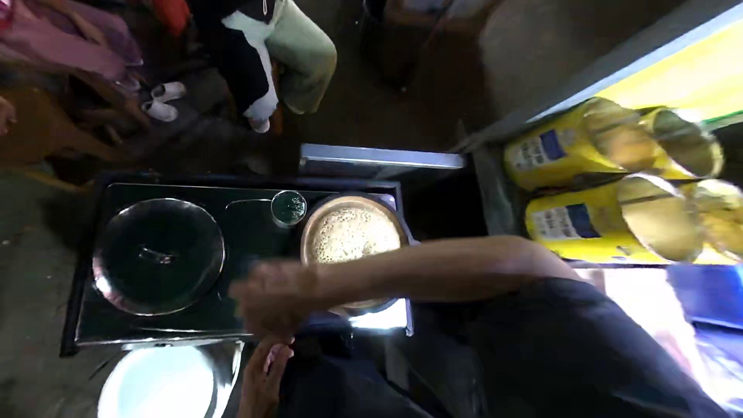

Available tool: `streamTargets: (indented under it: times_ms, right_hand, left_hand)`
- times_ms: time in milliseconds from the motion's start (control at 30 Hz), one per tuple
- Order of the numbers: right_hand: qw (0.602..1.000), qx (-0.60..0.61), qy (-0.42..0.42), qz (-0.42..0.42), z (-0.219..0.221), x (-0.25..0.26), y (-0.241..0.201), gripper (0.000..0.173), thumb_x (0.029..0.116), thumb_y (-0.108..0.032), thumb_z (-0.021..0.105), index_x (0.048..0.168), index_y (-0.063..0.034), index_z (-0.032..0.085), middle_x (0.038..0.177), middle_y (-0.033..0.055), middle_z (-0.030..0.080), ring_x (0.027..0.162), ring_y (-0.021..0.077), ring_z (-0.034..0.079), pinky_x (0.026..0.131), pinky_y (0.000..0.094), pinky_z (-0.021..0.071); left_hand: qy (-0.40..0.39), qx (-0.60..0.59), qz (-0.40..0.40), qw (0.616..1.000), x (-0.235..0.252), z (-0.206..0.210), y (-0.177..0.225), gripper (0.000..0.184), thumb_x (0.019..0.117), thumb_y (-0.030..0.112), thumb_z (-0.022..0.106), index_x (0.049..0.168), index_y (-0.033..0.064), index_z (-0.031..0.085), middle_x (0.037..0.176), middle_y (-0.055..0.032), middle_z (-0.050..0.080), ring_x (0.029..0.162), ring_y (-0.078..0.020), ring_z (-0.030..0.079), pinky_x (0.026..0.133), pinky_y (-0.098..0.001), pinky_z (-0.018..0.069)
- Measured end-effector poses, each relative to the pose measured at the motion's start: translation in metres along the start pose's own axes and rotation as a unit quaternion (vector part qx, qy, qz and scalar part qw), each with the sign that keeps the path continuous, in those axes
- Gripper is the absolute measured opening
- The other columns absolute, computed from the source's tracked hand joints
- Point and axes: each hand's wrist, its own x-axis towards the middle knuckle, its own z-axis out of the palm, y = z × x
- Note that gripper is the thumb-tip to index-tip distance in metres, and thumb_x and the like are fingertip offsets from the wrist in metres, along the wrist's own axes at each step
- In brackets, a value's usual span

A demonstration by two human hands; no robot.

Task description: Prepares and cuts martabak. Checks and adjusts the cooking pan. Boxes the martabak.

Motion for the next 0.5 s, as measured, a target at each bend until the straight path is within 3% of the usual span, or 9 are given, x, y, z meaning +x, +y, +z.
streamTargets:
  times_ms: [67, 133, 200, 233, 333, 433, 500]
  right_hand:
    - [0.987, 0.079, 0.139, -0.011, 0.037, -0.008, -0.041, 0.025, 0.0863, -0.029, 0.078, 0.093, -0.0045, 0.076, 0.102, 0.0137, 0.072, 0.094, 0.0322, 0.070, 0.071, 0.0473, 0.0573]
    - [0.954, 0.042, 0.260, 0.142, 0.058, -0.016, -0.062, 0.025, 0.0863, -0.027, 0.073, 0.105, -0.0105, 0.076, 0.103, 0.0134, 0.071, 0.093, 0.0322, 0.070, 0.070, 0.0465, 0.0570]
    - [0.894, 0.013, 0.337, 0.294, 0.065, -0.002, -0.068, 0.028, 0.0881, -0.016, 0.069, 0.116, -0.0145, 0.074, 0.099, 0.0153, 0.070, 0.086, 0.0331, 0.070, 0.069, 0.0453, 0.0551]
    - [0.862, 0.020, 0.373, 0.343, 0.065, 0.009, -0.068, 0.028, 0.0893, -0.013, 0.068, 0.116, -0.0124, 0.074, 0.098, 0.0170, 0.071, 0.084, 0.0340, 0.070, 0.066, 0.0446, 0.0562]
    - [0.784, 0.002, 0.460, 0.416, 0.080, 0.036, -0.057, 0.022, 0.0893, -0.015, 0.067, 0.108, -0.0095, 0.077, 0.088, 0.0133, 0.072, 0.071, 0.0286, 0.070, 0.052, 0.0383, 0.0538]
    - [0.785, -0.033, 0.438, 0.438, 0.113, 0.017, -0.061, 0.021, 0.0917, -0.019, 0.066, 0.106, -0.0078, 0.076, 0.083, 0.0110, 0.072, 0.064, 0.0265, 0.070, 0.051, 0.0383, 0.0545]
    - [0.806, -0.092, 0.444, 0.380, 0.141, -0.026, -0.076, 0.017, 0.0919, -0.022, 0.065, 0.097, -0.0085, 0.074, 0.073, 0.0072, 0.070, 0.060, 0.0236, 0.066, 0.052, 0.0364, 0.0534]
  left_hand:
    - [0.055, -0.035, -0.004, 0.998, -0.008, -0.004, 0.013, 0.014, 0.1010, 0.015, 0.059, 0.110, 0.0113, 0.070, 0.100, 0.0175, 0.073, 0.093, 0.0079, 0.066, 0.088, -0.0175, 0.0558]
    - [0.098, -0.040, -0.046, 0.993, -0.006, -0.001, 0.027, 0.014, 0.0974, 0.002, 0.053, 0.108, 0.0014, 0.063, 0.093, 0.0170, 0.069, 0.090, 0.0112, 0.063, 0.086, -0.0145, 0.0543]
    - [0.103, -0.016, -0.072, 0.992, 0.001, -0.002, 0.022, 0.019, 0.0949, 0.001, 0.053, 0.110, -0.0088, 0.060, 0.091, 0.0112, 0.067, 0.087, 0.0113, 0.062, 0.084, -0.0134, 0.0533]
    - [0.092, -0.020, -0.067, 0.993, 0.004, -0.003, 0.017, 0.018, 0.0945, 0.001, 0.053, 0.109, -0.0074, 0.060, 0.091, 0.0108, 0.067, 0.088, 0.0100, 0.063, 0.085, -0.0141, 0.0536]
    - [0.031, -0.043, -0.030, 0.998, 0.015, -0.009, 0.008, 0.009, 0.0971, 0.015, 0.061, 0.104, 0.0128, 0.066, 0.092, 0.0206, 0.071, 0.088, 0.0102, 0.065, 0.084, -0.0151, 0.0550]
    - [-0.028, 0.005, -0.016, 0.999, 0.031, -0.013, 0.018, 0.020, 0.0960, 0.008, 0.052, 0.113, 0.0009, 0.060, 0.095, 0.0160, 0.069, 0.090, 0.0077, 0.065, 0.086, -0.0176, 0.0561]
    - [-0.073, 0.019, 0.000, 0.997, 0.041, -0.020, 0.019, 0.026, 0.1004, 0.017, 0.054, 0.119, 0.0021, 0.063, 0.102, 0.0118, 0.071, 0.092, 0.0029, 0.067, 0.086, -0.0202, 0.0576]
